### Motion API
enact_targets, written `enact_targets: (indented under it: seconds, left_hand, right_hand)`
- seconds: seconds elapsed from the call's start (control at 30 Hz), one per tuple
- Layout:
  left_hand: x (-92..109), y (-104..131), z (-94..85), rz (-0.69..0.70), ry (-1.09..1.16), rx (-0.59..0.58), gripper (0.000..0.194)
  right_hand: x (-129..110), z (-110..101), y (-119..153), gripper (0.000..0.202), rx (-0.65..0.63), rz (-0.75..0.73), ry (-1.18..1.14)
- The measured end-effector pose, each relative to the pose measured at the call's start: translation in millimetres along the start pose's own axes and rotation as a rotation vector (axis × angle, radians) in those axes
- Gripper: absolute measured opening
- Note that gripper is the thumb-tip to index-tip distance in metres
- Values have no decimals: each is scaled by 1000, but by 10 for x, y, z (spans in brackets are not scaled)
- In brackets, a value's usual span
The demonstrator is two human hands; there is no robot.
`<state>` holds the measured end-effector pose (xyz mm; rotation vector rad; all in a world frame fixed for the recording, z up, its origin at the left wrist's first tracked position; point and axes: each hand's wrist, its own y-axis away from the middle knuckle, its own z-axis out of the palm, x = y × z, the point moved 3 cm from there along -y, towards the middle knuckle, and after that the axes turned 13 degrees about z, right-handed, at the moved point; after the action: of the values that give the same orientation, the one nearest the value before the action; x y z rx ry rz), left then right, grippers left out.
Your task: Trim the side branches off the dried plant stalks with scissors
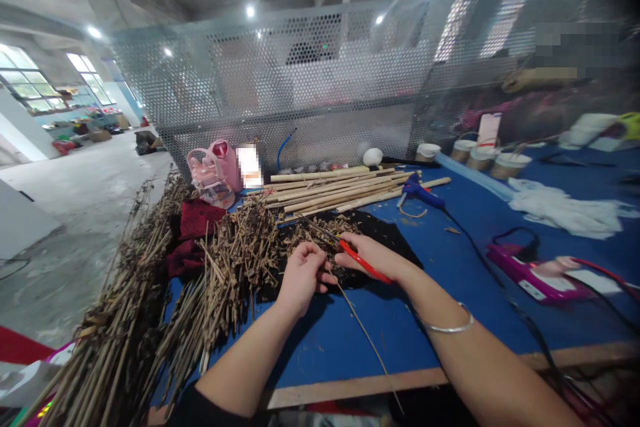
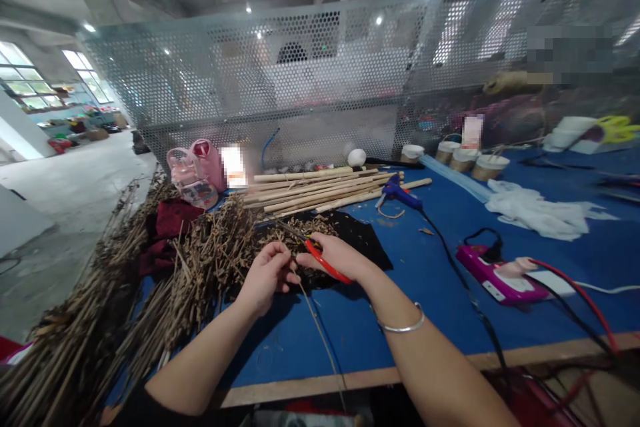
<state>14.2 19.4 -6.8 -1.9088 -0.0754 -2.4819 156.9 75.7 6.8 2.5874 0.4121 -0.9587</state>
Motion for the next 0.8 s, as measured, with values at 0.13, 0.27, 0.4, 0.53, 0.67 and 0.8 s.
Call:
enact_targets:
  seconds: [0.13, 0.27, 0.4, 0.53, 0.67, 0.8]
  left_hand:
    - [1, -21, -40, 18, -1, 60, 28]
    - [34, -22, -65, 147, -7, 93, 28]
    - [21, -15, -63, 196, 2, 84, 32]
    - [-7, -19, -60, 207, -18, 66, 33]
    - [-1, -27, -69, 210, -46, 76, 33]
    - [17, -39, -91, 208, -89, 109, 33]
  right_hand:
    - [-15, 66, -26, 48, 23, -9, 13]
    - [-43, 74, 6, 47, 27, -39, 5]
    - [-95, 70, 51, 46, 102, -51, 78]
    - [-133, 85, 67, 46, 101, -39, 104]
    - [-119, 106, 62, 46, 75, -16, 114]
    - [-72, 112, 41, 45, 143, 39, 179]
